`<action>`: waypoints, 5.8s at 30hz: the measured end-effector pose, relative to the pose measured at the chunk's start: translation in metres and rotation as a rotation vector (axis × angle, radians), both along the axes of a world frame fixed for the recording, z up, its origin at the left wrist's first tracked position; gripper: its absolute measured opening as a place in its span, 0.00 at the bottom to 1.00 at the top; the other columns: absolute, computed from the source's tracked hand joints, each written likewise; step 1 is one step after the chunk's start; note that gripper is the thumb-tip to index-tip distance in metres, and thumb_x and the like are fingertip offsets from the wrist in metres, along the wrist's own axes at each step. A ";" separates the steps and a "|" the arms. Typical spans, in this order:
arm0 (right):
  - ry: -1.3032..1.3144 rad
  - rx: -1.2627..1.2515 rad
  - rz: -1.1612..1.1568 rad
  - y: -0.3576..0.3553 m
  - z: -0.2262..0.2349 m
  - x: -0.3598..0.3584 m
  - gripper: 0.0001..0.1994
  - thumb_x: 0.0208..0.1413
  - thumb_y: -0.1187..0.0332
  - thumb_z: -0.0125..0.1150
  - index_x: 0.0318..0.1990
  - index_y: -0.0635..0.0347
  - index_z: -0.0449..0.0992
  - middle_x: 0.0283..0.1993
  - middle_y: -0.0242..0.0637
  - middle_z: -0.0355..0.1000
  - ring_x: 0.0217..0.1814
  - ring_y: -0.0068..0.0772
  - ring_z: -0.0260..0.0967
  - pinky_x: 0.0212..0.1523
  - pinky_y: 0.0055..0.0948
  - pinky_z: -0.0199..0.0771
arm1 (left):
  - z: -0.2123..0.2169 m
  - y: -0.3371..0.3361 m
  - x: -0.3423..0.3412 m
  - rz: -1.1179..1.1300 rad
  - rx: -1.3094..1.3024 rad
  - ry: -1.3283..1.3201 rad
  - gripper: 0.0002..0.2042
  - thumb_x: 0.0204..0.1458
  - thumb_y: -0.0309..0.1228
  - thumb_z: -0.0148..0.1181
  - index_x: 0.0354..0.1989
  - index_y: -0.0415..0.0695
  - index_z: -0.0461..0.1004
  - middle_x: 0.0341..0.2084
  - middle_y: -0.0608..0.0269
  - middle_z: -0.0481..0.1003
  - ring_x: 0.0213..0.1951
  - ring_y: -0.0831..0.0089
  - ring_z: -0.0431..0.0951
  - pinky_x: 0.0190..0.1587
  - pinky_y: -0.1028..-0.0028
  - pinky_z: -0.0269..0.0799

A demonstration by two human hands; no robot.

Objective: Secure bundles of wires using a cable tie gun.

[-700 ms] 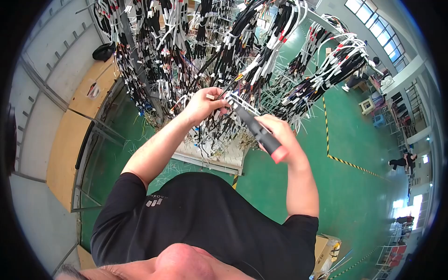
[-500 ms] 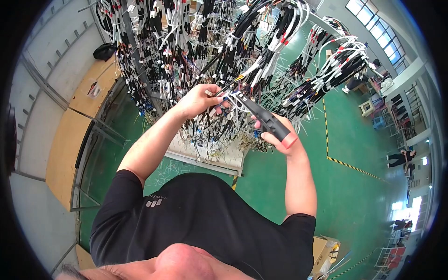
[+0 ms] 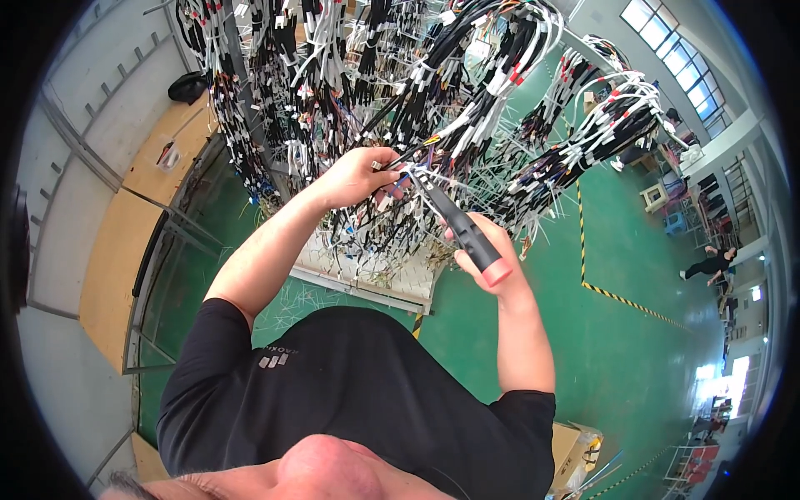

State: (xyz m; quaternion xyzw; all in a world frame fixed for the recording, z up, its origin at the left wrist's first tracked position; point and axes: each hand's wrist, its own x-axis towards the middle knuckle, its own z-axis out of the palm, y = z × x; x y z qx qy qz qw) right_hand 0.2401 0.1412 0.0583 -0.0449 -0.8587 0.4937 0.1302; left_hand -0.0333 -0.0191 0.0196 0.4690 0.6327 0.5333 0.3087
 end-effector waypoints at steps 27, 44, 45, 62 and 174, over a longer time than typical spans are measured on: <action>0.049 -0.084 -0.071 -0.030 -0.025 -0.013 0.24 0.57 0.73 0.70 0.61 0.66 0.76 0.49 0.35 0.79 0.51 0.29 0.78 0.58 0.31 0.77 | 0.023 -0.011 0.006 0.004 0.001 0.104 0.07 0.64 0.29 0.64 0.44 0.39 0.79 0.26 0.63 0.85 0.22 0.79 0.80 0.28 0.73 0.76; 0.076 0.369 -0.344 -0.031 -0.047 -0.005 0.09 0.52 0.68 0.74 0.31 0.62 0.79 0.23 0.35 0.73 0.22 0.26 0.69 0.28 0.31 0.72 | 0.024 -0.009 0.005 -0.048 0.019 0.148 0.06 0.58 0.27 0.70 0.40 0.39 0.81 0.29 0.61 0.85 0.29 0.78 0.85 0.34 0.73 0.77; 0.110 0.353 -0.352 -0.029 -0.051 -0.006 0.09 0.52 0.68 0.74 0.32 0.62 0.79 0.23 0.35 0.73 0.23 0.27 0.70 0.28 0.32 0.72 | 0.021 -0.007 0.004 -0.042 0.022 0.088 0.05 0.59 0.26 0.69 0.40 0.39 0.81 0.30 0.62 0.85 0.29 0.78 0.85 0.34 0.74 0.76; 0.186 -0.453 -0.065 0.006 -0.050 0.012 0.28 0.54 0.72 0.68 0.64 0.66 0.73 0.53 0.40 0.76 0.60 0.35 0.74 0.68 0.40 0.71 | -0.011 0.020 0.009 0.073 -0.021 -0.240 0.16 0.65 0.29 0.65 0.60 0.40 0.81 0.36 0.71 0.83 0.27 0.86 0.74 0.30 0.82 0.69; 0.164 -0.595 -0.121 0.015 -0.030 0.003 0.26 0.51 0.76 0.68 0.61 0.68 0.77 0.48 0.35 0.80 0.52 0.30 0.77 0.60 0.33 0.76 | -0.019 0.028 0.011 0.099 0.066 -0.552 0.08 0.57 0.21 0.69 0.43 0.32 0.82 0.29 0.61 0.81 0.29 0.78 0.80 0.30 0.74 0.76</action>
